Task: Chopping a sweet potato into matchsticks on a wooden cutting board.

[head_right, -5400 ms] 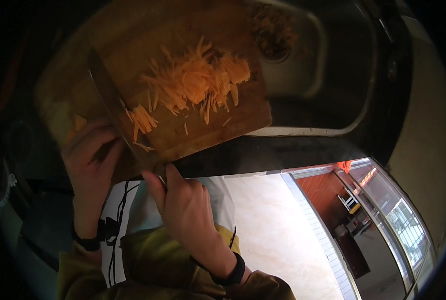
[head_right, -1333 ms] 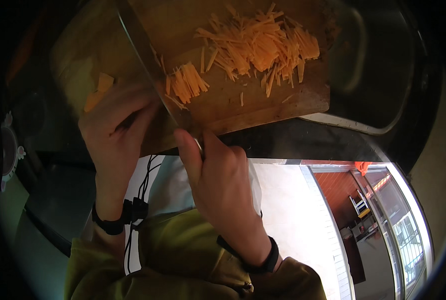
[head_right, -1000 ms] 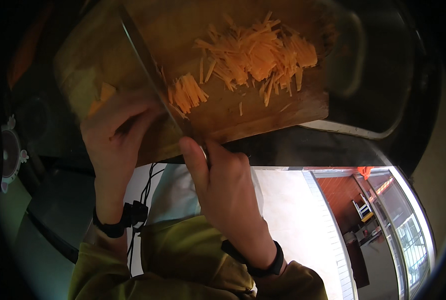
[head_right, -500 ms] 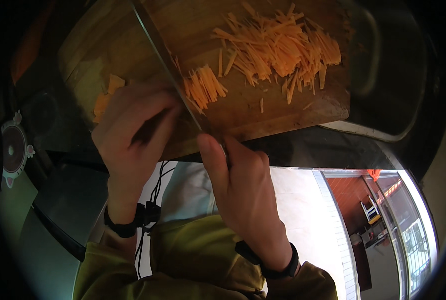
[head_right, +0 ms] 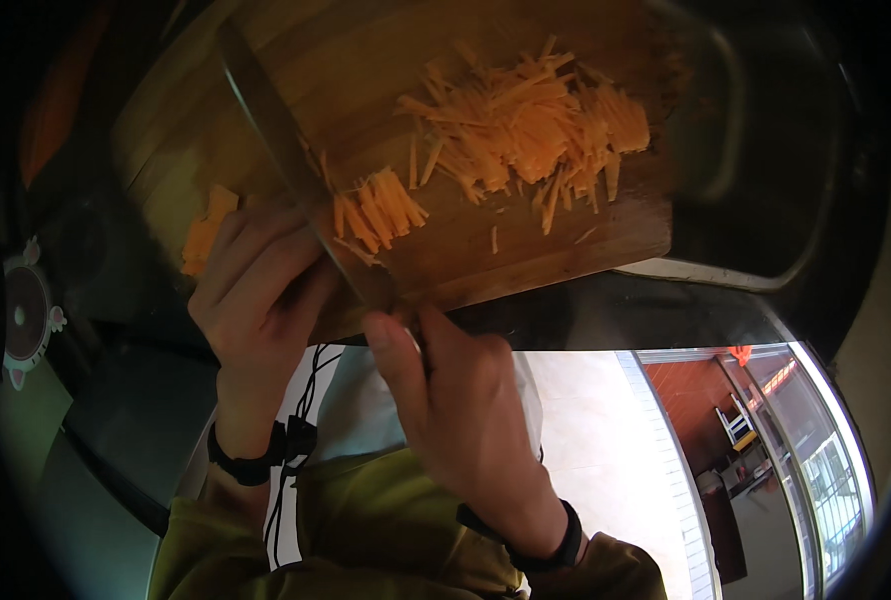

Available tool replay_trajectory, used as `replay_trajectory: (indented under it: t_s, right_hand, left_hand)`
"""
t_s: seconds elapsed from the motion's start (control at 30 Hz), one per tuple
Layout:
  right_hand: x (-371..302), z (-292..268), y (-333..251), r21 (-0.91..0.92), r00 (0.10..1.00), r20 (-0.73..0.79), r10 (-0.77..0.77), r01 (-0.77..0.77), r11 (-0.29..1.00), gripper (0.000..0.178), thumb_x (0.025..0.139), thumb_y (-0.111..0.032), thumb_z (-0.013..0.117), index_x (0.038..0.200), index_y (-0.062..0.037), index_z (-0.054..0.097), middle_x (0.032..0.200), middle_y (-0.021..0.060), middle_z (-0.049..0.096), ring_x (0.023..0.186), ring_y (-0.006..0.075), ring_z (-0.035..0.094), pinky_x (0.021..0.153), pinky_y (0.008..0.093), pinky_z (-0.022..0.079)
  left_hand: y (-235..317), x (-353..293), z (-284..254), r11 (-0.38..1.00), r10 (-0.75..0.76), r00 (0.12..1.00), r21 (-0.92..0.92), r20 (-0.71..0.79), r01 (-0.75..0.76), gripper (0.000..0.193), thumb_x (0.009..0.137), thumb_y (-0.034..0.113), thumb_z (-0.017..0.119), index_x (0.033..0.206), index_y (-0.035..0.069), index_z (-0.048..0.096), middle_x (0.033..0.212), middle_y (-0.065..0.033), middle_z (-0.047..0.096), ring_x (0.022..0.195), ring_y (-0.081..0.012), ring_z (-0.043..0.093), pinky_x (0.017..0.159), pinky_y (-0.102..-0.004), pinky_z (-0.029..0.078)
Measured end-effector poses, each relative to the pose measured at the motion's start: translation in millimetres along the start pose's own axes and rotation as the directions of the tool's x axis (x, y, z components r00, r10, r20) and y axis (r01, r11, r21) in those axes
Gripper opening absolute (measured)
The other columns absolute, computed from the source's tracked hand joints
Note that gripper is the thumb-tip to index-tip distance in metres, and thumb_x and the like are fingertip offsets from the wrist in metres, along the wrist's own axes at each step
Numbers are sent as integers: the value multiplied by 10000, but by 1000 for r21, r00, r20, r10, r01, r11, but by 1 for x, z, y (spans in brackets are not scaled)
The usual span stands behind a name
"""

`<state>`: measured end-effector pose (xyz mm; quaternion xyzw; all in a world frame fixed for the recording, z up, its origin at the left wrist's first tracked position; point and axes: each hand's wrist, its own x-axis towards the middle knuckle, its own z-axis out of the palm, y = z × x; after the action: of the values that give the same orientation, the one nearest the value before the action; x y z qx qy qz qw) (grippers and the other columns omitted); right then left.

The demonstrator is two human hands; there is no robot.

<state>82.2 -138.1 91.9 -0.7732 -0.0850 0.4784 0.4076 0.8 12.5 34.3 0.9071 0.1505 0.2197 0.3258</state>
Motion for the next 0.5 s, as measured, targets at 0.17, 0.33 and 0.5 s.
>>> replay_trajectory:
  t_s: [0.17, 0.33, 0.5]
  right_hand:
    - [-1, 1, 1, 22, 999, 27, 24, -25, 999, 384, 1031, -282, 565, 836, 47, 598, 555, 189, 514, 454, 342, 486, 471, 389, 394]
    - [-1, -3, 0, 107, 997, 37, 73, -76, 991, 386, 1039, -277, 547, 846, 54, 599, 576, 202, 524, 490, 376, 488, 498, 407, 406]
    - [4, -4, 2, -31, 999, -29, 22, -23, 999, 375, 1032, -243, 558, 804, 55, 566, 560, 227, 521, 509, 444, 506, 473, 424, 395]
  left_hand:
    - [1, 2, -5, 1000, -12, 1000, 11, 19, 11, 297, 622, -11, 797, 907, 39, 730, 914, -69, 717, 810, -255, 659, 674, -332, 529]
    - [4, 5, -1, 999, -27, 999, -29, 32, 28, 264, 628, -96, 784, 870, -23, 707, 876, -123, 709, 803, -274, 668, 705, -344, 518]
    - [2, 7, 3, 999, 7, 1000, -37, 6, -7, 254, 658, -43, 775, 896, 26, 722, 904, -83, 716, 797, -268, 661, 668, -338, 522]
